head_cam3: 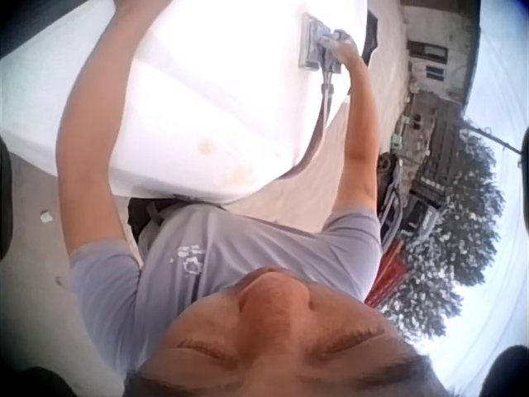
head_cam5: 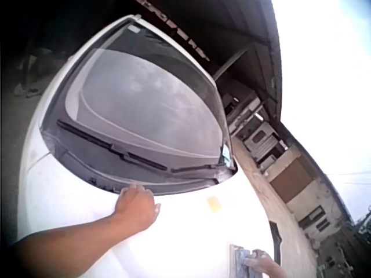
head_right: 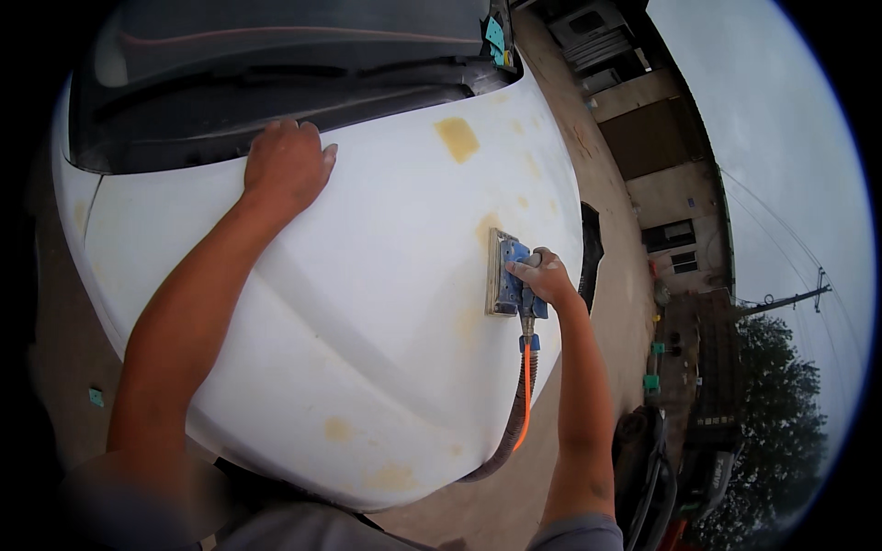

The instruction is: The person uses a pneumatic sanding block to sand the surface of a white car hood. They move the tool across multiple areas, focusing on yellowish spots, and occasionally pause to feel the surface with their left hand. The task continues across the hood without visible completion.

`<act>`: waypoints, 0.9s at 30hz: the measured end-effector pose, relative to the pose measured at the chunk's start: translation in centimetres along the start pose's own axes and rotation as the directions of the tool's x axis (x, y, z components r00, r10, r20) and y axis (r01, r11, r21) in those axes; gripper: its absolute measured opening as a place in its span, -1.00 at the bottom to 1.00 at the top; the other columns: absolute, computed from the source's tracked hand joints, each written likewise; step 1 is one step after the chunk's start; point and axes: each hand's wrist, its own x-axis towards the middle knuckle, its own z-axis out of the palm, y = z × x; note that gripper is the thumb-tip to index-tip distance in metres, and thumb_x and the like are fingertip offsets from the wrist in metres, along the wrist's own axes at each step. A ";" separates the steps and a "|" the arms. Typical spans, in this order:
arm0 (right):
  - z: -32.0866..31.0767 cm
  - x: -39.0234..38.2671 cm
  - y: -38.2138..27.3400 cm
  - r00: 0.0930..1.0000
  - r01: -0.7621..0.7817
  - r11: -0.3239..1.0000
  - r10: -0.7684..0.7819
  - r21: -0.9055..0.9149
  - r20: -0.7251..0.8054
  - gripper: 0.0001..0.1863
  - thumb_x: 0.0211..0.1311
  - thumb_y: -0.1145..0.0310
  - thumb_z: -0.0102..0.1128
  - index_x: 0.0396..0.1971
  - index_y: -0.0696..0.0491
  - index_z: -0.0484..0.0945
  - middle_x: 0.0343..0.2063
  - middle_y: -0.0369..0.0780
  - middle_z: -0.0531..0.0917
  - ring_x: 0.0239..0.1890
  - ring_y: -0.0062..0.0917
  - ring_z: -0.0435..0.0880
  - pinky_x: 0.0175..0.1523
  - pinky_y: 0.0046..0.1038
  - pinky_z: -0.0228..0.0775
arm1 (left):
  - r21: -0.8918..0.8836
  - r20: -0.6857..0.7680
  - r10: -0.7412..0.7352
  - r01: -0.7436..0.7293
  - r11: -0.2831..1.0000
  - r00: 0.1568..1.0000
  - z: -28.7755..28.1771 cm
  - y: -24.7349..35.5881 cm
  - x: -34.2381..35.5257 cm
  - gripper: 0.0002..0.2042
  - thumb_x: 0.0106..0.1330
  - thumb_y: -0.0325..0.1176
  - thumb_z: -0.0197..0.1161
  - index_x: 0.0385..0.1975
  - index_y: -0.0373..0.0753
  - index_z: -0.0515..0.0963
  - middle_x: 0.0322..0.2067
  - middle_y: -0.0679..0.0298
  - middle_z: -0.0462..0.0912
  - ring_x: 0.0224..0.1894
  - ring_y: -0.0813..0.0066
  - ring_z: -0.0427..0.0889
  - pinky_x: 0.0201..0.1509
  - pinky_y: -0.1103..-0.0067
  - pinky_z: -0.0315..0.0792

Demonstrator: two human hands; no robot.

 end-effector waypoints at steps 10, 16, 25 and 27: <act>1.1 -1.8 -0.3 0.997 0.071 0.986 -0.076 -0.150 -0.029 -0.02 0.00 -0.07 0.63 0.17 0.48 0.47 -0.13 0.02 0.74 0.00 -0.32 0.72 0.17 -0.37 0.52 | -0.042 -0.015 0.002 -0.002 0.999 1.000 0.2 -0.3 0.0 -0.62 0.56 -0.08 0.21 -0.12 -0.33 0.72 -0.09 0.04 0.73 0.07 0.20 0.65 0.18 0.31 0.57; -0.7 3.4 -1.9 1.000 -0.003 0.999 0.003 0.034 -0.017 -0.26 0.02 -0.05 0.65 -0.13 0.34 0.56 -0.33 -0.15 0.70 -0.28 -0.51 0.65 -0.08 -0.44 0.54 | -0.060 -0.006 -0.003 0.003 0.998 1.000 -0.2 -0.2 -0.1 -0.64 0.56 -0.11 0.22 -0.13 -0.34 0.72 -0.10 0.03 0.73 0.05 0.19 0.66 0.15 0.31 0.59; 0.9 0.1 0.1 0.991 0.110 0.984 -0.119 -0.143 -0.061 -0.11 0.03 -0.11 0.61 0.05 0.42 0.56 -0.28 -0.12 0.73 -0.20 -0.43 0.70 -0.02 -0.41 0.55 | -0.052 0.009 -0.002 0.003 0.999 1.000 0.0 -0.3 -0.1 -0.63 0.57 -0.09 0.21 -0.10 -0.33 0.72 -0.07 0.03 0.72 0.06 0.21 0.65 0.15 0.32 0.59; 0.0 2.3 -0.7 0.999 0.038 0.996 -0.041 -0.074 -0.028 -0.16 0.05 -0.13 0.59 -0.01 0.39 0.57 -0.29 -0.14 0.72 -0.23 -0.46 0.69 -0.04 -0.42 0.55 | -0.051 0.018 0.012 -0.011 0.999 1.000 -0.1 -0.3 -0.1 -0.63 0.57 -0.09 0.21 -0.10 -0.33 0.72 -0.06 0.03 0.72 0.08 0.21 0.65 0.16 0.32 0.59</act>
